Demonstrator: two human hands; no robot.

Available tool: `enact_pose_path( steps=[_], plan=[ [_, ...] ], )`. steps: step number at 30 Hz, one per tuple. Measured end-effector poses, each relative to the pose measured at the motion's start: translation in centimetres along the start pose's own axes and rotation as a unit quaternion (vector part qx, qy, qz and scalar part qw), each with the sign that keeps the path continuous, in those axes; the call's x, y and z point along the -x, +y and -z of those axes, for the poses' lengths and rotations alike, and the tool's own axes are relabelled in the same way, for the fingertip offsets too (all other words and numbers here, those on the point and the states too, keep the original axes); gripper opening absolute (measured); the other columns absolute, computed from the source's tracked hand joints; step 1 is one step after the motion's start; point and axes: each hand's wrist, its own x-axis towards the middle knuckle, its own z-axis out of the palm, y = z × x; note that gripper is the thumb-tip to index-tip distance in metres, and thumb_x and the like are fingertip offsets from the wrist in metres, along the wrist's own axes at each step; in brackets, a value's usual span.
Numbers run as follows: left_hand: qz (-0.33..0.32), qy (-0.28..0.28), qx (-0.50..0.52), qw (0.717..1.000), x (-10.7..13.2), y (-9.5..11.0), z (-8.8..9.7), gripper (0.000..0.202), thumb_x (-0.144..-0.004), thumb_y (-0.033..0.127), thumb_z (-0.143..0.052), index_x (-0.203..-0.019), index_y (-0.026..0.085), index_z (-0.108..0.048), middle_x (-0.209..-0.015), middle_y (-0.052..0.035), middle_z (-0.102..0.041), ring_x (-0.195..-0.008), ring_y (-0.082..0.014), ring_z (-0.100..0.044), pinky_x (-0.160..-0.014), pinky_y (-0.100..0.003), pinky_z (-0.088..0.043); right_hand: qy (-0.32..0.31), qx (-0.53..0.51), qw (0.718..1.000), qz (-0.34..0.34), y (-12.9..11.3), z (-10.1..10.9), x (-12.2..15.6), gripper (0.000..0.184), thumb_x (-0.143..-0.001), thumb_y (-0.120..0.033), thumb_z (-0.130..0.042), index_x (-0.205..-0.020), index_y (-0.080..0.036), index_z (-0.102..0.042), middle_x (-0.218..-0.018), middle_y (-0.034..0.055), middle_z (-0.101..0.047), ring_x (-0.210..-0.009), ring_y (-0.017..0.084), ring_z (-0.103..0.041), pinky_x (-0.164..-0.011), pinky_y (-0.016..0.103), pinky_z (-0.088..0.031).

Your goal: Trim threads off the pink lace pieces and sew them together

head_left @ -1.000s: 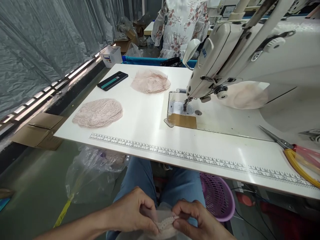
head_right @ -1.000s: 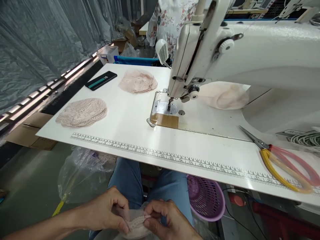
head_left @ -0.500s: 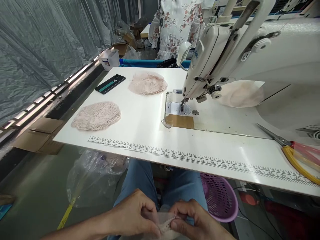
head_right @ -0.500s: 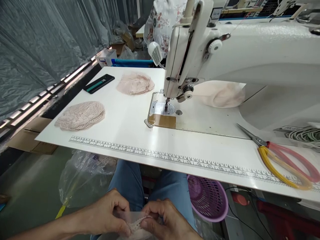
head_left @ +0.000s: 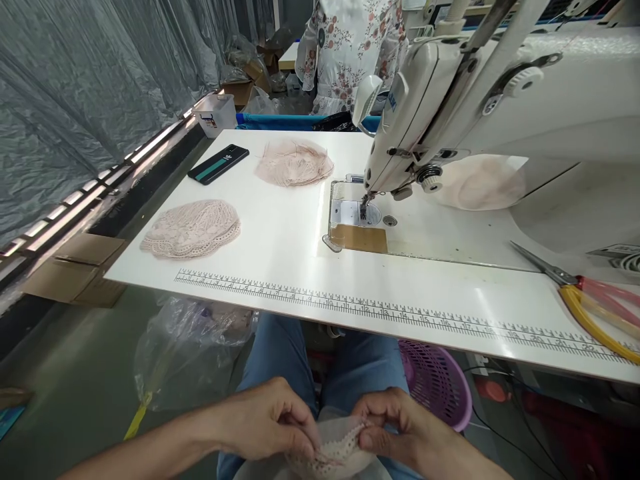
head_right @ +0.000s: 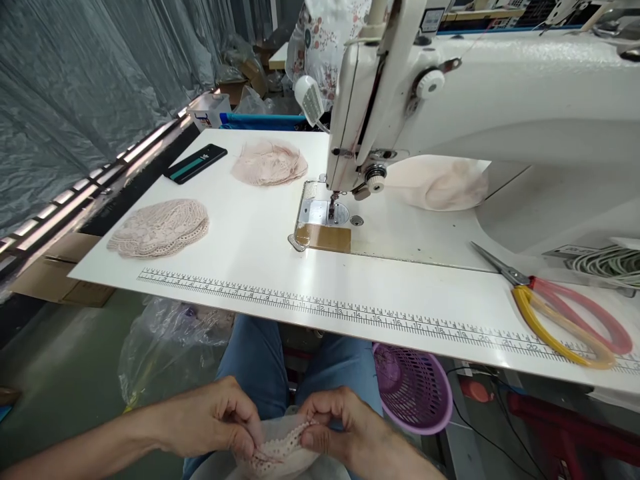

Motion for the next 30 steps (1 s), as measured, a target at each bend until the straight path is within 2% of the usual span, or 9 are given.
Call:
enact_pose_path(
  steps=[8, 17, 19, 23, 26, 30],
  plan=[
    [0.004, -0.019, -0.001, 1.0, 0.2, 1.0, 0.4, 0.024, -0.075, 0.023, -0.06, -0.092, 0.018, -0.076, -0.067, -0.0006, -0.066, -0.06, -0.0105, -0.051, -0.057, -0.016, -0.039, 0.012, -0.003, 1.0, 0.001, -0.2, 0.1, 0.1, 0.034, -0.078, -0.048, -0.069, -0.082, -0.014, -0.071, -0.066, -0.0008, -0.057, -0.065, 0.012, -0.048, -0.061, 0.021, -0.037],
    [-0.037, -0.02, -0.038, 0.998, 0.2, 0.7, 0.8, 0.033, -0.081, 0.04, -0.058, -0.087, 0.011, -0.073, -0.058, 0.0019, -0.047, -0.052, -0.0079, -0.037, -0.047, -0.017, -0.028, 0.017, -0.033, 0.999, -0.005, -0.4, -0.2, 0.0, 0.034, -0.079, -0.051, -0.068, -0.082, -0.017, -0.071, -0.072, 0.0013, -0.068, -0.069, 0.015, -0.059, -0.066, 0.023, -0.042],
    [-0.023, -0.017, -0.011, 1.0, 0.1, 0.5, 0.7, 0.032, -0.076, 0.041, -0.065, -0.088, 0.013, -0.074, -0.058, 0.0023, -0.049, -0.053, -0.0076, -0.038, -0.048, -0.017, -0.029, 0.013, -0.025, 1.0, 0.0, -0.5, -0.4, -0.1, 0.035, -0.08, -0.051, -0.066, -0.082, -0.017, -0.07, -0.073, 0.0018, -0.068, -0.069, 0.015, -0.059, -0.066, 0.023, -0.042],
    [0.012, 0.0, 0.04, 0.999, -0.5, 0.3, 0.0, 0.035, -0.059, 0.037, -0.08, -0.086, 0.014, -0.075, -0.065, 0.0008, -0.063, -0.057, -0.0091, -0.049, -0.053, -0.016, -0.036, 0.011, 0.041, 0.999, 0.011, -0.7, -0.6, -0.3, 0.038, -0.081, -0.053, -0.063, -0.08, -0.016, -0.068, -0.066, -0.0006, -0.061, -0.062, 0.012, -0.051, -0.059, 0.022, -0.036],
    [0.017, 0.018, 0.049, 0.998, -0.9, 0.1, -0.4, 0.033, -0.06, 0.038, -0.079, -0.082, 0.013, -0.076, -0.066, -0.0013, -0.067, -0.057, -0.0103, -0.053, -0.055, -0.017, -0.039, 0.015, 0.056, 0.998, 0.009, -0.5, -0.7, -0.1, 0.037, -0.082, -0.052, -0.062, -0.079, -0.016, -0.068, -0.066, -0.0018, -0.056, -0.062, 0.011, -0.045, -0.058, 0.022, -0.034],
    [0.05, 0.001, 0.092, 0.995, -1.0, -0.1, -0.4, 0.043, -0.052, 0.044, -0.083, -0.082, 0.014, -0.077, -0.07, -0.0028, -0.07, -0.06, -0.0134, -0.059, -0.059, -0.02, -0.046, 0.022, 0.051, 0.998, -0.008, 0.1, -0.6, 0.1, 0.035, -0.079, -0.05, -0.067, -0.081, -0.015, -0.068, -0.067, -0.0013, -0.058, -0.064, 0.012, -0.046, -0.059, 0.022, -0.035]
  ],
)
